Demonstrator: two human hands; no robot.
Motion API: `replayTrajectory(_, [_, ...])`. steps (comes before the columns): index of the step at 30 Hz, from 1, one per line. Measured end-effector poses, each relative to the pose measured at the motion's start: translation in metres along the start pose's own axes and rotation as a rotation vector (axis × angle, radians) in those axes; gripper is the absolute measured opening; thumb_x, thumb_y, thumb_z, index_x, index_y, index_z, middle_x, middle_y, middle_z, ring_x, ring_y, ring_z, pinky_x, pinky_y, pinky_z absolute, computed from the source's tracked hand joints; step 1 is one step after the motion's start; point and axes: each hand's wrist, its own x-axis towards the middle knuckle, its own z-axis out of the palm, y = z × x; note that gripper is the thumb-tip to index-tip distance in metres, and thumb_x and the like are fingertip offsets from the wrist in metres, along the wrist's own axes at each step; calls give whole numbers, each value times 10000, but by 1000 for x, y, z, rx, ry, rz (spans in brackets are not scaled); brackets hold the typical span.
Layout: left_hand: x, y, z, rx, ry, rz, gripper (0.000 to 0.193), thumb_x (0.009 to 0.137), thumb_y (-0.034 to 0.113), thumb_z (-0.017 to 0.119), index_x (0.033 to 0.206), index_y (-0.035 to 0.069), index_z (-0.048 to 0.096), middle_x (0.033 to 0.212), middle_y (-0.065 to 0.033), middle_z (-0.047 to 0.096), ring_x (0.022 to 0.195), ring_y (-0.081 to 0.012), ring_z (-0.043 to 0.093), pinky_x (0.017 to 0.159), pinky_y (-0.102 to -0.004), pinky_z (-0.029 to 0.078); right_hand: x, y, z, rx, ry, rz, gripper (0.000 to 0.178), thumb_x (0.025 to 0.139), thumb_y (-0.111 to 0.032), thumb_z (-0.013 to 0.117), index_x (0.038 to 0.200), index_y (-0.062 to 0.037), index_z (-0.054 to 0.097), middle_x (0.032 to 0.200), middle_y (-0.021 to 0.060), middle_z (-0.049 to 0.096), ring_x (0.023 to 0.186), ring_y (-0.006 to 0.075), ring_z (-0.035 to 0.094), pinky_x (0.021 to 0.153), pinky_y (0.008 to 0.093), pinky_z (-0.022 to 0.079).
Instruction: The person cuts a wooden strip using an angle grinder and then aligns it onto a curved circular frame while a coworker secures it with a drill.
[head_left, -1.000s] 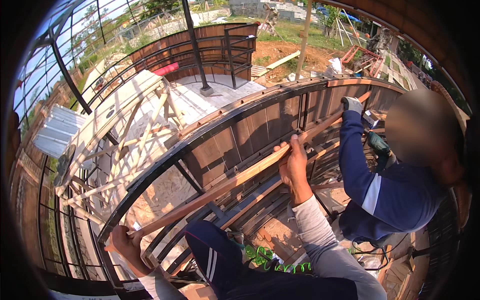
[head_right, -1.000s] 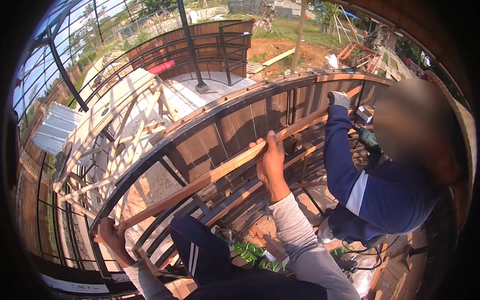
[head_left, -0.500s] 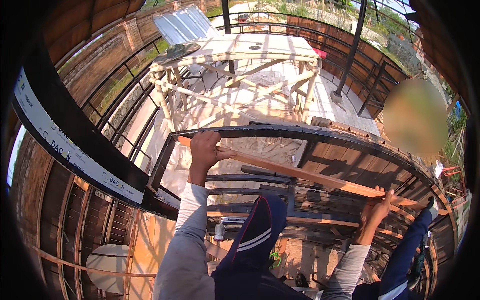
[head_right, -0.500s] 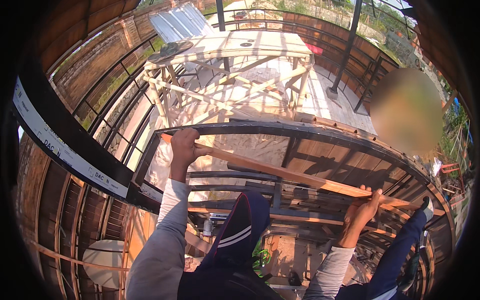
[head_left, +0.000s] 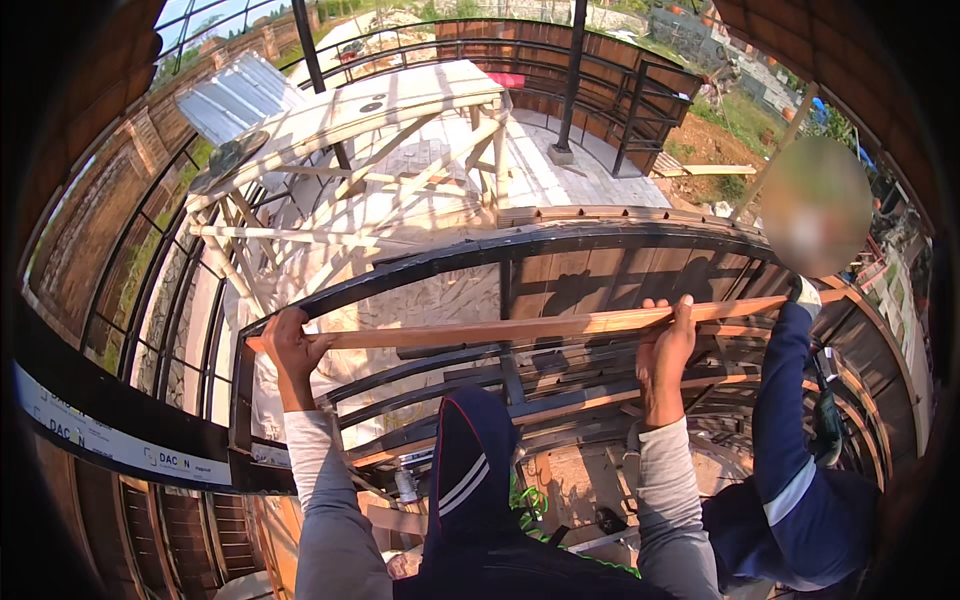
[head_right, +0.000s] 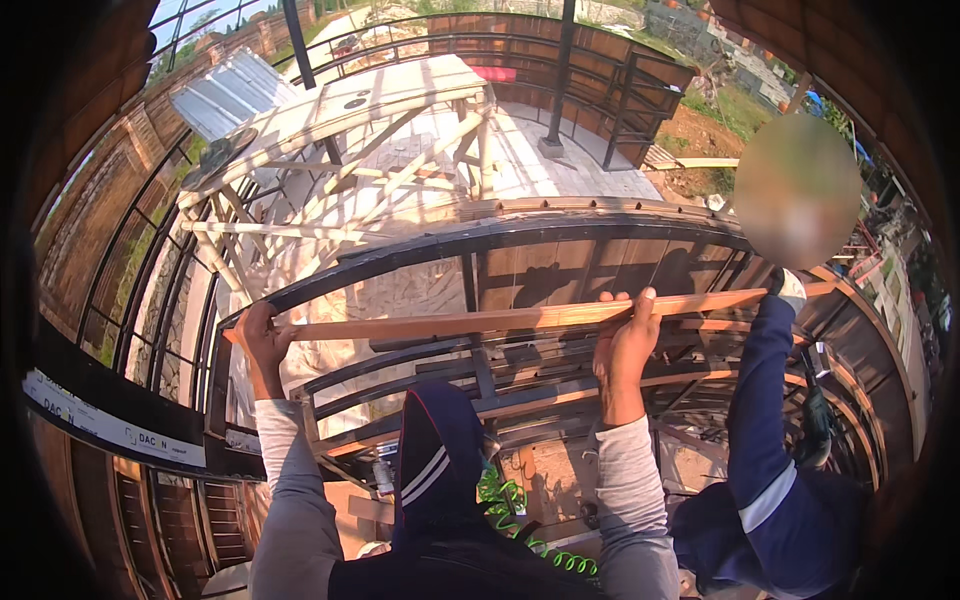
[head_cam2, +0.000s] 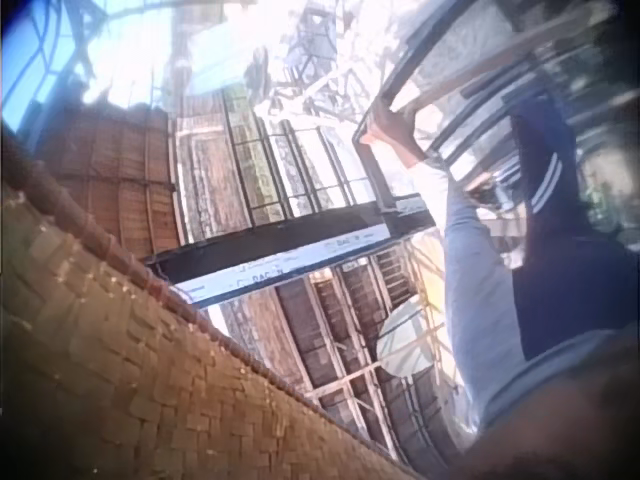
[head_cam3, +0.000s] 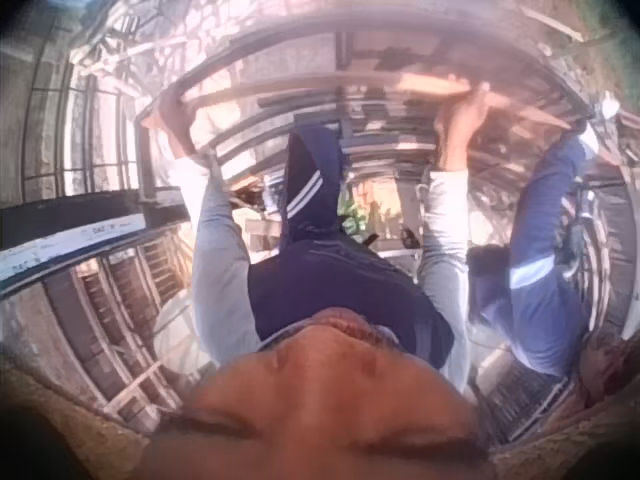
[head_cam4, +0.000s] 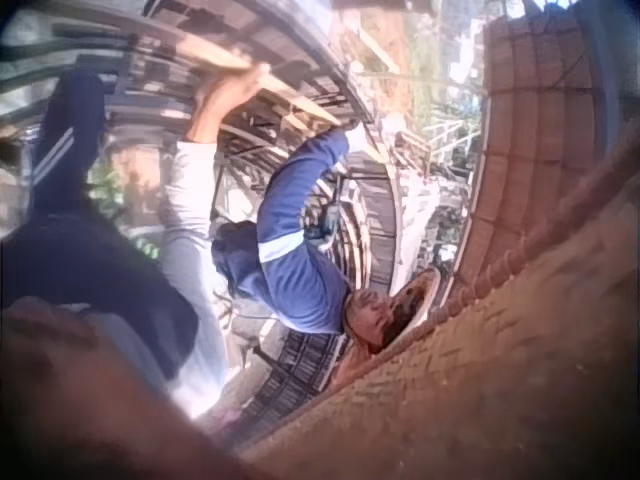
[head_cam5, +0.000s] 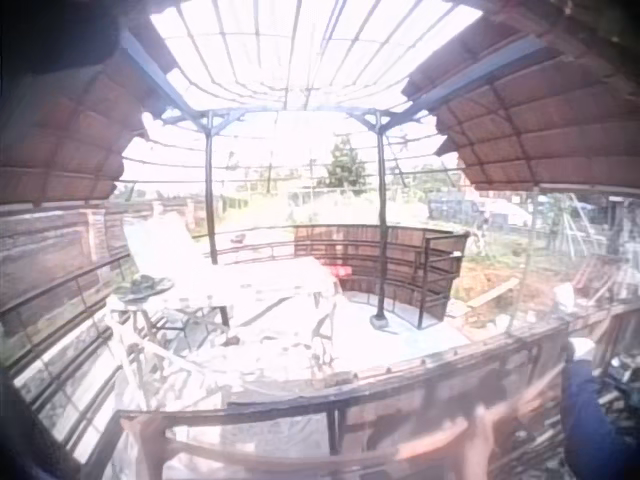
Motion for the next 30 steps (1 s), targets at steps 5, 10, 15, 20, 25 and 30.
replayTrajectory(5, [16,41,-22,51,-215,-87,564,789,544,745,793,2,590,642,-125,478,574,-330,488,542,-443,372,2,18,19,-3,48,67,281,1079,-363,556,1079,-121,413,886,58,608,810,234,709,722,391,602])
replayTrajectory(10, [45,159,3,-31,-446,158,590,765,504,789,1072,33,611,969,-143,563,933,-356,561,801,-487,421,22,37,13,2,-32,86,367,1063,-435,554,1143,-128,370,933,73,606,825,247,715,692,417,624])
replayTrajectory(15, [59,266,68,-166,-547,214,658,741,432,849,1221,45,619,1144,-181,619,1079,-393,586,932,-512,456,33,47,16,-46,3,124,442,1065,-376,557,1204,-5,361,909,144,634,754,283,737,646,420,638])
replayTrajectory(20, [67,305,126,15,-790,95,565,744,509,841,992,45,637,970,-163,693,895,-393,689,774,-508,534,45,52,15,-71,7,197,428,1072,-356,536,1228,11,380,915,154,654,737,288,737,622,425,636])
replayTrajectory(25, [54,286,139,43,-628,176,488,792,508,812,905,83,599,868,-130,683,784,-383,695,656,-503,523,57,50,-21,-330,-122,291,557,1055,-495,532,1285,-13,374,1085,146,640,933,287,730,705,391,642])
replayTrajectory(30, [58,279,131,0,-592,168,483,783,495,817,905,86,592,875,-121,670,777,-390,680,653,-514,517,94,9,-34,-379,309,62,744,1020,-493,597,1410,66,298,1156,170,576,954,276,696,788,449,647])
